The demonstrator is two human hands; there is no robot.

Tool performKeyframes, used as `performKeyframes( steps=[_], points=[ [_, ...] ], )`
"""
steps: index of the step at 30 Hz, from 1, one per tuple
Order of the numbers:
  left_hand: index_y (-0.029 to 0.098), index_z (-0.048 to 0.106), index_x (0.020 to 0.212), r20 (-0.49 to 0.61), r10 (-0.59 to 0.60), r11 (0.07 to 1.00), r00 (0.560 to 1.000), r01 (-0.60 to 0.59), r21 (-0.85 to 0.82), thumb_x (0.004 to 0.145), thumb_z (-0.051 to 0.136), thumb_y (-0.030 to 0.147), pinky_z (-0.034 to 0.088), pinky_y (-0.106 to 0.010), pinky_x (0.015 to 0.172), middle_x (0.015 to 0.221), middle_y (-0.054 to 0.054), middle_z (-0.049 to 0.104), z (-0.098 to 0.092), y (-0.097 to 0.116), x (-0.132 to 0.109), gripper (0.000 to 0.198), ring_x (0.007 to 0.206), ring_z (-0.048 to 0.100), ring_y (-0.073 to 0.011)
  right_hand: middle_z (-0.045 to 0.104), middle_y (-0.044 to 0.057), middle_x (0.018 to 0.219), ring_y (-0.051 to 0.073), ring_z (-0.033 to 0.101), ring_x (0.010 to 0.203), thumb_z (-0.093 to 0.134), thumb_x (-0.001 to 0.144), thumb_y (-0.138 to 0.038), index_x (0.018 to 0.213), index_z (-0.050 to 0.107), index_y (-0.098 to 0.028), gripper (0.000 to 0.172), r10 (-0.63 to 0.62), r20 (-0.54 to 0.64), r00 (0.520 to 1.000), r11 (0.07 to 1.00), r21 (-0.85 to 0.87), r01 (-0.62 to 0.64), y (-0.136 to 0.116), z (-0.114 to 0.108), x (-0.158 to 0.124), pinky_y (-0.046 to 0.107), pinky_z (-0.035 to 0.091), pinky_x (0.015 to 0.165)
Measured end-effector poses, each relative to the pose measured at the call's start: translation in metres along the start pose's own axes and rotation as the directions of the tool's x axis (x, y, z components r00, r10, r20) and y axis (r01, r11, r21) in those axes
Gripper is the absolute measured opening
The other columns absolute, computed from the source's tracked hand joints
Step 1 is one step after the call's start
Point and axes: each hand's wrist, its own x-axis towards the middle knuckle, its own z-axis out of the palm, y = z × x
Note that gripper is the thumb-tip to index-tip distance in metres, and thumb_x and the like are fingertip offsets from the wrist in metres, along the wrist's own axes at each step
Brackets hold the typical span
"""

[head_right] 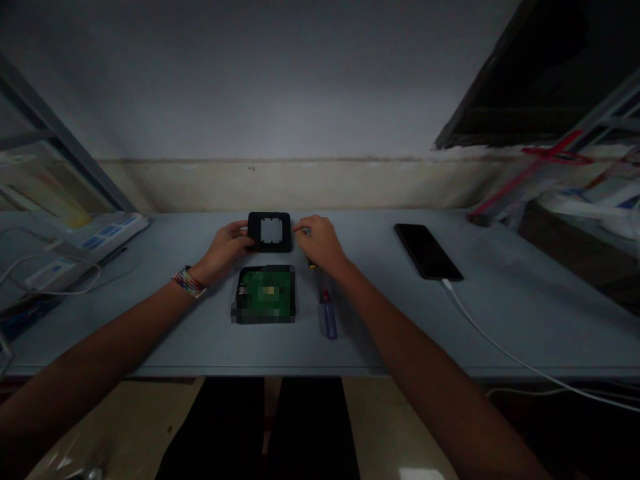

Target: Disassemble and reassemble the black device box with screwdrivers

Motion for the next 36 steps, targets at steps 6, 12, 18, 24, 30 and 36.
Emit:
performKeyframes(
  steps=[6, 12, 18, 24, 30, 36],
  points=[
    [0.018, 0.075, 0.108, 0.062, 0.232, 0.970, 0.971, -0.236, 0.064, 0.076, 0.072, 0.003, 0.057, -0.026, 0.070, 0.095, -0.004, 0.072, 0.000, 0.002, 0.004, 0.035, 0.087, 0.067, -0.0168, 0.078, 0.007, 0.096, 0.024, 0.077, 0.095, 0.061, 0.090, -0.035, 0.084, 0.066, -0.023, 0.014, 0.243, -0.071, 0.967, 0.786, 0.599, -0.154, -0.010, -0.011, 0.005, 0.046, 0.063, 0.095],
    [0.021, 0.072, 0.105, 0.175, 0.431, 0.891, 0.885, -0.449, 0.075, 0.084, 0.078, 0.016, 0.059, -0.025, 0.078, 0.094, -0.001, 0.069, 0.006, 0.006, 0.004, 0.022, 0.087, 0.065, -0.0137, 0.074, 0.005, 0.090, 0.027, 0.072, 0.092, 0.078, 0.081, -0.065, 0.088, 0.065, -0.025, 0.043, 0.231, 0.307, 0.924, 0.335, 0.866, -0.371, -0.026, -0.022, 0.003, 0.045, 0.062, 0.089],
    [0.022, 0.071, 0.106, 0.238, 0.507, 0.825, 0.829, -0.546, 0.145, 0.095, 0.077, 0.027, 0.059, -0.027, 0.081, 0.098, -0.001, 0.073, 0.010, 0.015, -0.007, 0.014, 0.087, 0.069, -0.0144, 0.075, 0.006, 0.088, 0.029, 0.072, 0.093, 0.086, 0.078, -0.059, 0.093, 0.071, -0.022, 0.042, 0.158, 0.462, 0.873, 0.255, 0.835, -0.488, -0.041, -0.027, -0.006, 0.045, 0.060, 0.093],
    [0.022, 0.072, 0.109, 0.230, 0.610, 0.747, 0.758, -0.647, 0.152, 0.099, 0.074, 0.027, 0.061, -0.028, 0.084, 0.101, -0.003, 0.076, 0.012, 0.020, -0.012, 0.012, 0.091, 0.073, -0.0155, 0.079, 0.011, 0.103, 0.030, 0.074, 0.098, 0.083, 0.082, -0.066, 0.109, 0.074, -0.020, 0.054, -0.062, 0.537, 0.841, 0.289, 0.816, -0.500, -0.047, -0.032, -0.011, 0.048, 0.058, 0.104],
    [0.022, 0.073, 0.111, 0.267, 0.634, 0.708, 0.726, -0.683, 0.176, 0.103, 0.073, 0.033, 0.062, -0.031, 0.087, 0.104, -0.005, 0.077, 0.013, 0.019, -0.014, 0.014, 0.095, 0.074, -0.0173, 0.077, 0.008, 0.112, 0.024, 0.072, 0.101, 0.089, 0.079, -0.058, 0.119, 0.072, -0.021, 0.057, -0.154, 0.576, 0.803, 0.402, 0.779, -0.482, -0.047, -0.037, -0.013, 0.036, 0.057, 0.098],
    [0.022, 0.074, 0.114, 0.280, 0.627, 0.709, 0.727, -0.681, 0.181, 0.102, 0.074, 0.031, 0.063, -0.032, 0.092, 0.108, -0.006, 0.078, 0.011, 0.022, -0.014, 0.015, 0.100, 0.075, -0.0180, 0.077, 0.009, 0.114, 0.022, 0.070, 0.101, 0.087, 0.082, -0.056, 0.118, 0.073, -0.020, 0.053, -0.123, 0.578, 0.807, 0.414, 0.768, -0.488, -0.049, -0.040, -0.015, 0.032, 0.055, 0.091]
  ],
)
